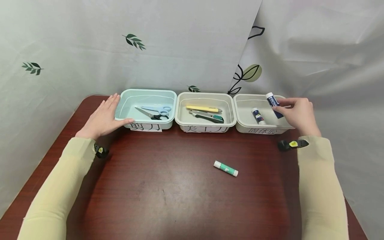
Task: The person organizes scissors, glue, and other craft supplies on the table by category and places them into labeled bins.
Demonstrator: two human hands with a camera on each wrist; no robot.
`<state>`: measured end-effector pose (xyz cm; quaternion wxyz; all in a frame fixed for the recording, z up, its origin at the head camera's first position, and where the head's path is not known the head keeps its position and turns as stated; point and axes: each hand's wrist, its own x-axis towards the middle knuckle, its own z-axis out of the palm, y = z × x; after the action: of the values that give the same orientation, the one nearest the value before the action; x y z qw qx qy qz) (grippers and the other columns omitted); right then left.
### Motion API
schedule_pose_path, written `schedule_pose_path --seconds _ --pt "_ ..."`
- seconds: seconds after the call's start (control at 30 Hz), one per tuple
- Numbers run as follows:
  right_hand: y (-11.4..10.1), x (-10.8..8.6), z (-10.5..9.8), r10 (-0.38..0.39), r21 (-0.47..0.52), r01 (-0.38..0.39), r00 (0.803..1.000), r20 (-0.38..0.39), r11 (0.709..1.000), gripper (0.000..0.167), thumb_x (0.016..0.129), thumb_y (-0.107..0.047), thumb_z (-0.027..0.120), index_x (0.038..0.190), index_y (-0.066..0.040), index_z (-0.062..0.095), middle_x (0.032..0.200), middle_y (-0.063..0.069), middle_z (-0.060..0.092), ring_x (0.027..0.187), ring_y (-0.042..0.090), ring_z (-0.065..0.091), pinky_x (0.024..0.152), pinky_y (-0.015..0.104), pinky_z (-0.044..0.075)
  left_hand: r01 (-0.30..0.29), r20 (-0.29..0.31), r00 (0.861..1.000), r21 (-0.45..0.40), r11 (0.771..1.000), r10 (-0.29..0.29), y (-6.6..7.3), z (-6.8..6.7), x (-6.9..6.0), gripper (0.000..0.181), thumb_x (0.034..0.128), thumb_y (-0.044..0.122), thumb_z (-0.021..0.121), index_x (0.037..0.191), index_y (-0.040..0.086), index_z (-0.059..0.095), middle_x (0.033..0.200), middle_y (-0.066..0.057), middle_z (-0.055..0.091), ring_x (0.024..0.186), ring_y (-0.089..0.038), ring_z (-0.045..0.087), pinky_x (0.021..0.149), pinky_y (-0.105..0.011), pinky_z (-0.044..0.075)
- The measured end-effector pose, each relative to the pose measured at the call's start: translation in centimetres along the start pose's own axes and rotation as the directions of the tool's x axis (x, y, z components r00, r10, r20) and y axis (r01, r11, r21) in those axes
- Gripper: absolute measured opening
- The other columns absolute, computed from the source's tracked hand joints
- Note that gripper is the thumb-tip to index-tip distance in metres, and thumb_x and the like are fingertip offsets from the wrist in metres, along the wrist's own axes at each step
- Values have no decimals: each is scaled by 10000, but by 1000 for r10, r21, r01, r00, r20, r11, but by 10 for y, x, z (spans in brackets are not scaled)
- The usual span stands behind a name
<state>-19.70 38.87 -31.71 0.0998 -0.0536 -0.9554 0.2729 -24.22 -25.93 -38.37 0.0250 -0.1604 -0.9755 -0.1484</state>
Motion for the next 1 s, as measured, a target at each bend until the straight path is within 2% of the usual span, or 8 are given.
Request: schedule_pose_path --seconds 0.1,0.17,0.23,0.3,0.4,0.6,1.0 --pt "6 5 5 9 -29 -8 1000 15 1000 530 905 -425 765 1233 -10 733 1078 154 743 794 40 572 621 242 419 2 1 1000 2 1000 -2 0 0 0 1205 863 762 590 1612 -34 82 1670 -232 83 1545 -327 36 1242 -447 4" --pt "8 8 8 24 -41 -22 999 33 999 555 918 -437 744 1251 5 715 1189 265 680 905 188 575 660 279 416 3 1 1000 4 1000 -3 0 0 0 1205 863 764 588 1612 -33 81 1670 -232 83 1545 -327 35 1242 -455 12" --pt "11 11 11 39 -41 -37 998 56 998 574 930 -440 726 1273 19 695 1244 310 635 1024 329 554 729 329 414 5 1 1000 6 1000 -5 0 0 0 1207 862 766 587 1612 -32 80 1670 -233 85 1545 -330 40 1242 -462 20" --pt "13 13 15 48 -40 -45 996 71 998 579 938 -433 717 1284 30 683 1252 324 622 1105 415 525 786 386 407 6 1 1000 6 1000 -6 0 0 0 1209 861 767 589 1613 -32 81 1670 -233 88 1544 -336 49 1242 -463 22" --pt "17 16 20 52 -40 -49 996 78 998 561 938 -404 725 1273 44 684 1193 299 661 1165 458 509 848 450 401 6 0 1000 7 1000 -6 0 0 1 1210 859 767 590 1613 -31 81 1670 -232 89 1543 -340 55 1242 -461 21" --pt "24 19 28 65 -36 -63 995 71 997 517 933 -339 740 1226 85 691 1064 260 716 1157 479 488 904 524 392 3 0 1000 4 1000 -3 -1 1 1 1207 860 767 589 1614 -29 82 1670 -231 90 1544 -332 45 1242 -457 12" --pt "27 20 32 81 -69 -76 994 68 995 478 931 -265 727 1205 123 671 1135 321 658 1156 566 440 992 611 348 -2 -6 1000 6 1000 2 -1 1 1 1206 860 764 592 1611 -37 92 1668 -236 96 1542 -341 58 1242 -463 23"
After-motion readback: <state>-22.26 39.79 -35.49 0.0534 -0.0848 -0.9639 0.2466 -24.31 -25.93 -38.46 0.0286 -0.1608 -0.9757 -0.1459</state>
